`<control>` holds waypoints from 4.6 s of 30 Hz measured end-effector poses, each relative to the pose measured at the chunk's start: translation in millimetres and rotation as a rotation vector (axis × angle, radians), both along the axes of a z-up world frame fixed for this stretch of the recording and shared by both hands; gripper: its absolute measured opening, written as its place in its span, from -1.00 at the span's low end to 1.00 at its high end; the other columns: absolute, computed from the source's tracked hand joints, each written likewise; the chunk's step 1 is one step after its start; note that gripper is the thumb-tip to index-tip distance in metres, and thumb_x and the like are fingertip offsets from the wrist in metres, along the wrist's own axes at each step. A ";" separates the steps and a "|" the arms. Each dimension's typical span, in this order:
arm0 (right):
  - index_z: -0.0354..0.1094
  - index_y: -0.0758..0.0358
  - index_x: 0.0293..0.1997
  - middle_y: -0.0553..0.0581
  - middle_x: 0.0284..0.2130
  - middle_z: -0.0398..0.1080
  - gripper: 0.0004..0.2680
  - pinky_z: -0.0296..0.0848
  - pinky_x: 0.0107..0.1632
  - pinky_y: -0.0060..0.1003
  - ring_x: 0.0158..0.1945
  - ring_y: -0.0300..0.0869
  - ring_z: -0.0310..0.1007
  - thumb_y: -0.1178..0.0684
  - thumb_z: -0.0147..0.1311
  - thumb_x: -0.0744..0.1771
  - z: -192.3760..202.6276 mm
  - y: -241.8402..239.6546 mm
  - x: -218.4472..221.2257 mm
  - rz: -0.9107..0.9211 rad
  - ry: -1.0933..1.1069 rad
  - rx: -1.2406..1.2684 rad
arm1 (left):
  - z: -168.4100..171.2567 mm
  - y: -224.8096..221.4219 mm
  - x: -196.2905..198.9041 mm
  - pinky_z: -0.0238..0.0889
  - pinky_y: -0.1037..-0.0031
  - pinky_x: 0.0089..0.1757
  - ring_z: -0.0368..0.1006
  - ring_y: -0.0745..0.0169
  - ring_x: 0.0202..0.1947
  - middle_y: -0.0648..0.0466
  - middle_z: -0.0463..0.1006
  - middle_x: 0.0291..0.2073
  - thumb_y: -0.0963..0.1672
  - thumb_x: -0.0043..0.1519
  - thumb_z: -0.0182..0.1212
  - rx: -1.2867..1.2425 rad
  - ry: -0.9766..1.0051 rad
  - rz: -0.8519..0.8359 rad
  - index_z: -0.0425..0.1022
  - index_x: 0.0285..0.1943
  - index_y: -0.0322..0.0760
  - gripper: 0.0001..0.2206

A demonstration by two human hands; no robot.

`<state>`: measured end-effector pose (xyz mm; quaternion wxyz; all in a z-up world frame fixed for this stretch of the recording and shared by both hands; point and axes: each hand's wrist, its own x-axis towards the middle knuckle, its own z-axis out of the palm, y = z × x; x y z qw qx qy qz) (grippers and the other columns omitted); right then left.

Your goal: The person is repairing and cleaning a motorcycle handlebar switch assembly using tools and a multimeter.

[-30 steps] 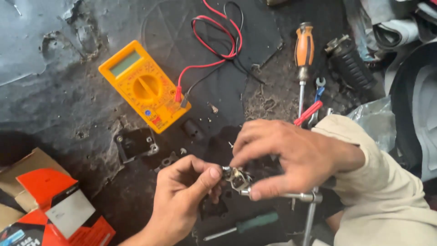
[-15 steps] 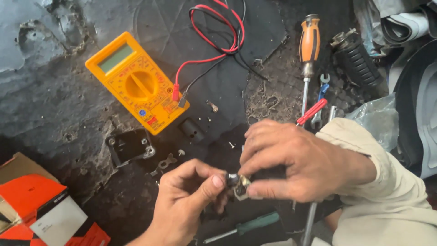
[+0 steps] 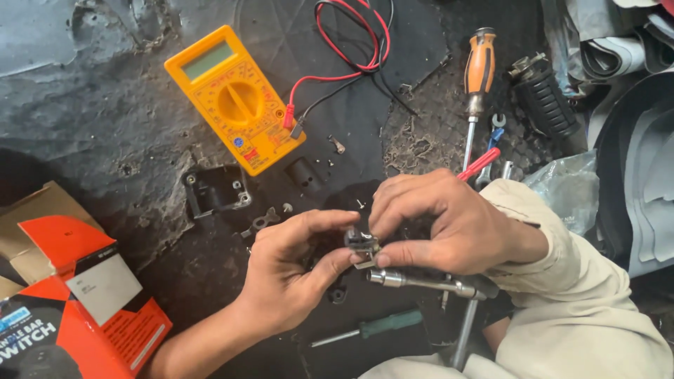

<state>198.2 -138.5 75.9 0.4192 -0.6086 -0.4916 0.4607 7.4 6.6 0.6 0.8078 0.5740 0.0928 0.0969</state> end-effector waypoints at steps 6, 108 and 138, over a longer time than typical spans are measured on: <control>0.52 0.28 -0.31 0.10 -0.31 0.58 -0.88 0.45 -0.07 -0.28 -0.19 -0.18 0.57 0.16 0.40 0.22 -3.9 -2.2 -3.1 0.030 -0.066 0.006 | -2.5 1.1 0.6 0.49 0.52 -0.12 0.64 0.31 -0.16 0.01 0.67 -0.16 -0.26 0.25 0.36 0.217 -0.120 0.028 0.56 -0.11 -0.38 -0.90; 0.26 0.28 0.00 0.23 -0.13 0.51 -0.85 0.57 0.11 -0.32 0.00 -0.18 0.57 0.02 0.09 0.48 -6.4 -20.9 64.5 -0.121 0.062 0.072 | 15.9 3.3 -55.7 0.37 0.19 -0.39 0.51 -0.05 -0.42 -0.02 0.48 -0.49 -0.16 0.07 0.35 1.097 0.155 0.007 0.56 -0.33 -0.30 -0.90; 0.28 0.38 0.00 0.24 -0.08 0.53 -0.86 0.56 0.07 -0.38 -0.03 -0.23 0.57 0.08 0.07 0.48 -5.3 -25.1 66.9 -0.072 0.104 0.041 | 16.3 11.8 -28.1 0.36 0.26 -0.20 0.36 -0.07 -0.11 0.03 0.46 -0.18 -0.12 0.04 0.49 1.368 0.215 0.299 0.64 -0.21 -0.22 -0.80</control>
